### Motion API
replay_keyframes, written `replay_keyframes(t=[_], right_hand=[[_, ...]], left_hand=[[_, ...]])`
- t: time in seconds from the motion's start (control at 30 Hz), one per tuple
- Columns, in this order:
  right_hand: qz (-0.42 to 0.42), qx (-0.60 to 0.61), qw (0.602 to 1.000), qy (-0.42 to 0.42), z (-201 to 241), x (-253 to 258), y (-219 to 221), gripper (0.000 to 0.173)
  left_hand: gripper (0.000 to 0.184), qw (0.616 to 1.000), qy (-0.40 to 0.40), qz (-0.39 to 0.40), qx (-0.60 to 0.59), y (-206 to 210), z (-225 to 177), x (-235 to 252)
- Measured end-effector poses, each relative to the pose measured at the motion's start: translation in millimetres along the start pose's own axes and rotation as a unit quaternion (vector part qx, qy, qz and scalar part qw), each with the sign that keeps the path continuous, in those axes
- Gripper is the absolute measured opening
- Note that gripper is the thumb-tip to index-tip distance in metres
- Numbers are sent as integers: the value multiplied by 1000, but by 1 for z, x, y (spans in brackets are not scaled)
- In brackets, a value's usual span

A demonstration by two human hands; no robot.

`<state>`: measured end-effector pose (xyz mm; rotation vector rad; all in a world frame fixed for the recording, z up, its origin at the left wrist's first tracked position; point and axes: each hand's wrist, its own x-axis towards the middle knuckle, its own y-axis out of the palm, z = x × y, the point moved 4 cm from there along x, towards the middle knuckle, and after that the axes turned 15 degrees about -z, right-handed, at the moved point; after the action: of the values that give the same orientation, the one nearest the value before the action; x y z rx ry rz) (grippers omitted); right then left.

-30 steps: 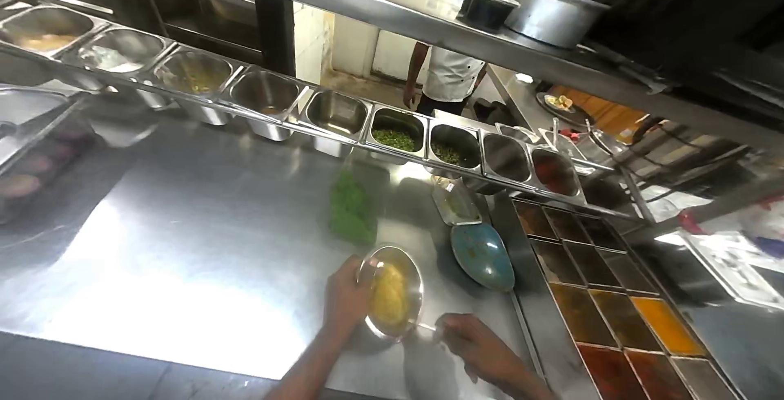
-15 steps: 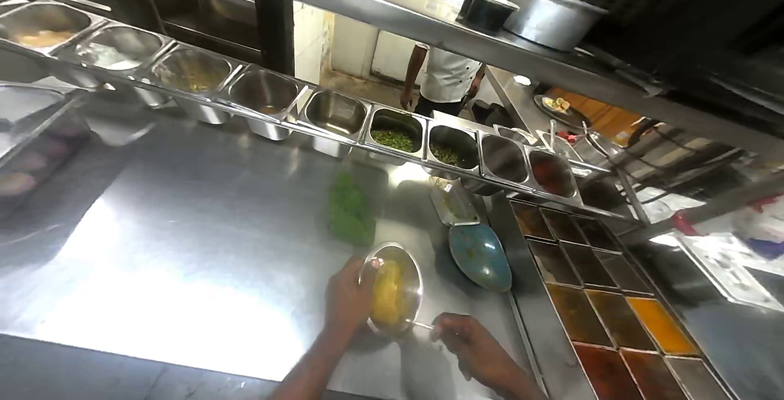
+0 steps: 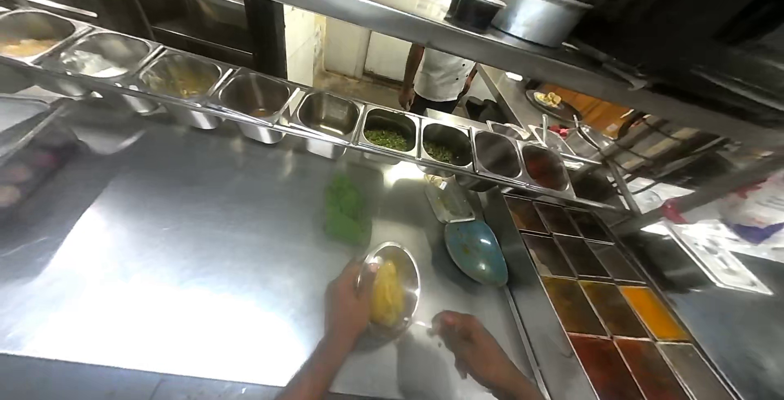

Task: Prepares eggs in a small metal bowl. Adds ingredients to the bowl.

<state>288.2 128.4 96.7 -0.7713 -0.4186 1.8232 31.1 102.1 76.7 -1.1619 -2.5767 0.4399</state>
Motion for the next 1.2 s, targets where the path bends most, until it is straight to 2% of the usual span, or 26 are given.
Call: replay_keyframes(t=[0.07,0.13,0.23,0.3,0.37,0.47,0.53,0.6,0.7,0.77,0.83,0.93,1.0,1.07,1.2], right_hand=[[-33,-17,999,2,0,1,-2,28],[4,-21,1000,-8,0,-1,1,28],[-43,-24,999,-13,-1,1,-2,28],[-9,-31,999,-19,0,-1,0,29],[-46,-21,999,-12,-2,0,-2,29],[-5,-32,999,-13,0,-3,0,29],[-43,-19,999,-9,-3,-1,-1,28],[2,-25,1000,-5,-2,-3,1,29],[-46,-2,999,-6,-5,-1,-1,29],[-5,-5,1000,-13,-5,-2,1,29],[-37,15,999,-12,-6,-1,1,28],[-16,8,1000,2,-6,-2,1,27],[-50,16,998,17,-6,-1,-1,26],[-14,-3,1000,19,-2,-1,-2,27],[-23,-13,1000,5,5,1,-7,27]], left_hand=[[38,1000,3,-4,-5,2,0,-1],[38,1000,4,-11,-8,1,1,-1],[37,1000,6,-8,-4,2,-1,-1],[38,1000,9,-8,-1,2,-1,-1],[38,1000,14,-8,-1,3,-3,-1],[38,1000,15,-18,-8,3,-1,-1],[39,1000,9,-8,-1,2,-4,0],[39,1000,6,-5,2,2,-4,-1],[38,1000,10,-8,-4,2,-5,-1],[37,1000,12,-14,-7,2,-4,-2],[37,1000,6,-9,-3,3,-3,-1],[37,1000,3,-14,-1,3,-3,-1],[38,1000,5,-13,3,2,-2,-1],[37,1000,6,-15,-2,3,-1,0],[38,999,19,-22,-14,4,-2,0]])
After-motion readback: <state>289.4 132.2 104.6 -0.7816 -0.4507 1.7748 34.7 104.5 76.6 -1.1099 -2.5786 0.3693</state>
